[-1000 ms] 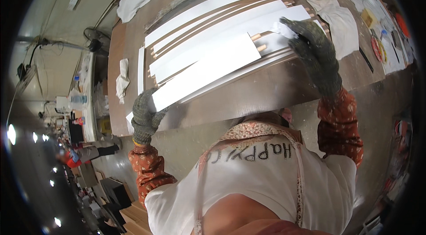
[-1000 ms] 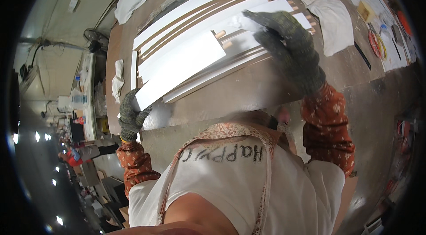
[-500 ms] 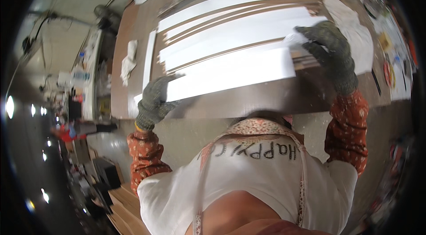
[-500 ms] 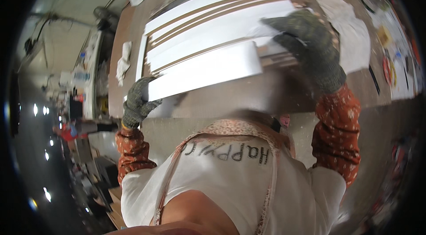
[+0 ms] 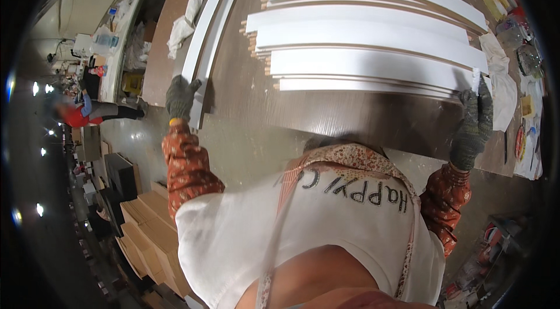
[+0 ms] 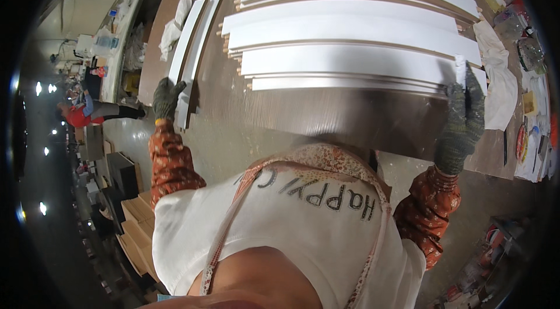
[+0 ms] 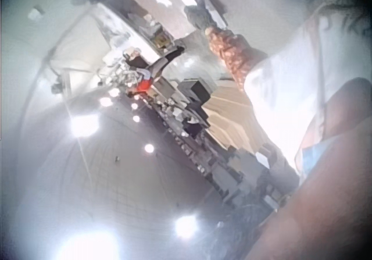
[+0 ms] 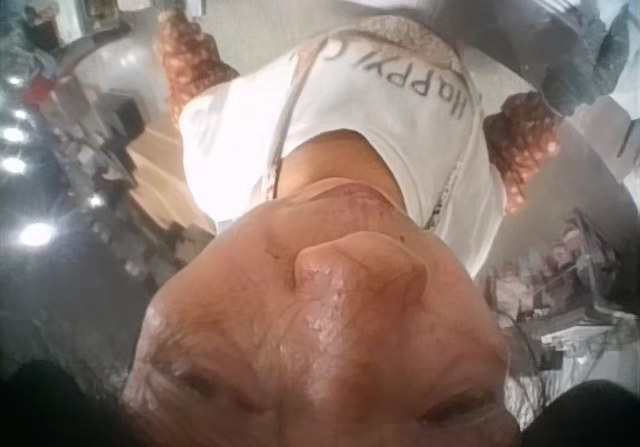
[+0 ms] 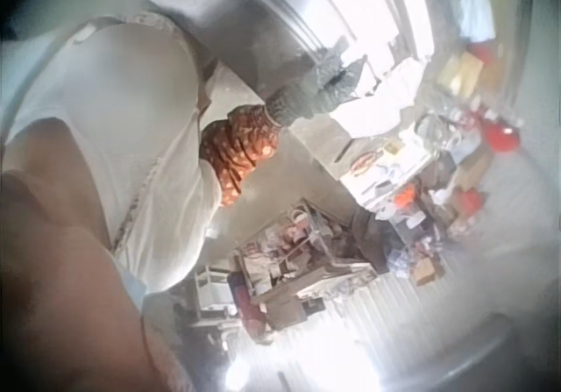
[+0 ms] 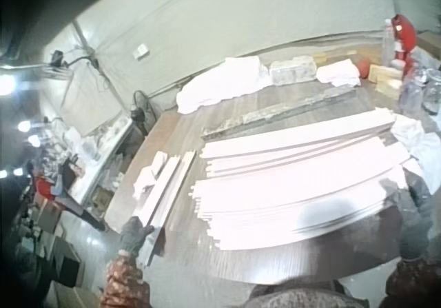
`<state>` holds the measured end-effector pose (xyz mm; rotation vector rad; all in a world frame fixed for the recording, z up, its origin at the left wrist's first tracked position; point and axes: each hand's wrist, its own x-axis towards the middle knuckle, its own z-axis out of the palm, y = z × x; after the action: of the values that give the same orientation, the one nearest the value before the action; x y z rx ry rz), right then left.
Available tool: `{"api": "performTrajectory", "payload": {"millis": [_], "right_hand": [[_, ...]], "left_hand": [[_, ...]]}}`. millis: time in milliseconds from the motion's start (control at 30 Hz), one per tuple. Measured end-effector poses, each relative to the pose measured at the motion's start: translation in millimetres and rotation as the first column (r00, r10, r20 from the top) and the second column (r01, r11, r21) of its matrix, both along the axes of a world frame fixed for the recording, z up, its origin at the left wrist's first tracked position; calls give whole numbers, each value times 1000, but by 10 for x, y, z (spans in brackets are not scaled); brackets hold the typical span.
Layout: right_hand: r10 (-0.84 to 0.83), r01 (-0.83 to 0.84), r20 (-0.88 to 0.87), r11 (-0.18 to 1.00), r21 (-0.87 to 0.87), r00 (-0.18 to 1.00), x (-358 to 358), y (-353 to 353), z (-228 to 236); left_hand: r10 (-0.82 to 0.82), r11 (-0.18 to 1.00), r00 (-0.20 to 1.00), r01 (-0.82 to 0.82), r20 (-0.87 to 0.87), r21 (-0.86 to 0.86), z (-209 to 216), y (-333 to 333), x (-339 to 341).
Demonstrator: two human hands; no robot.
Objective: The person picks up white wooden slats from a stack on a workbench, wipes them down with a cloth, and places them onto a new stack.
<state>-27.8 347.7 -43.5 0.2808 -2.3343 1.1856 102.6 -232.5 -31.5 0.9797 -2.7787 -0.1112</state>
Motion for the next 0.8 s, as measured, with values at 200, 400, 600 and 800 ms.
{"api": "performTrajectory", "payload": {"millis": [200, 400, 600, 800], "right_hand": [[103, 98, -300, 804, 587, 948, -128, 278, 29], [39, -20, 104, 982, -185, 994, -88, 296, -181], [-59, 182, 306, 902, -391, 950, -36, 102, -8], [-94, 177, 172, 798, -576, 981, -221, 504, -216]], "left_hand": [[79, 986, 948, -119, 308, 114, -144, 128, -438], [-10, 982, 989, -18, 147, 189, -224, 198, -611], [-9, 997, 973, -9, 229, 78, -258, 308, -836], [-284, 906, 884, 374, -371, 197, -279, 878, -761]]}}
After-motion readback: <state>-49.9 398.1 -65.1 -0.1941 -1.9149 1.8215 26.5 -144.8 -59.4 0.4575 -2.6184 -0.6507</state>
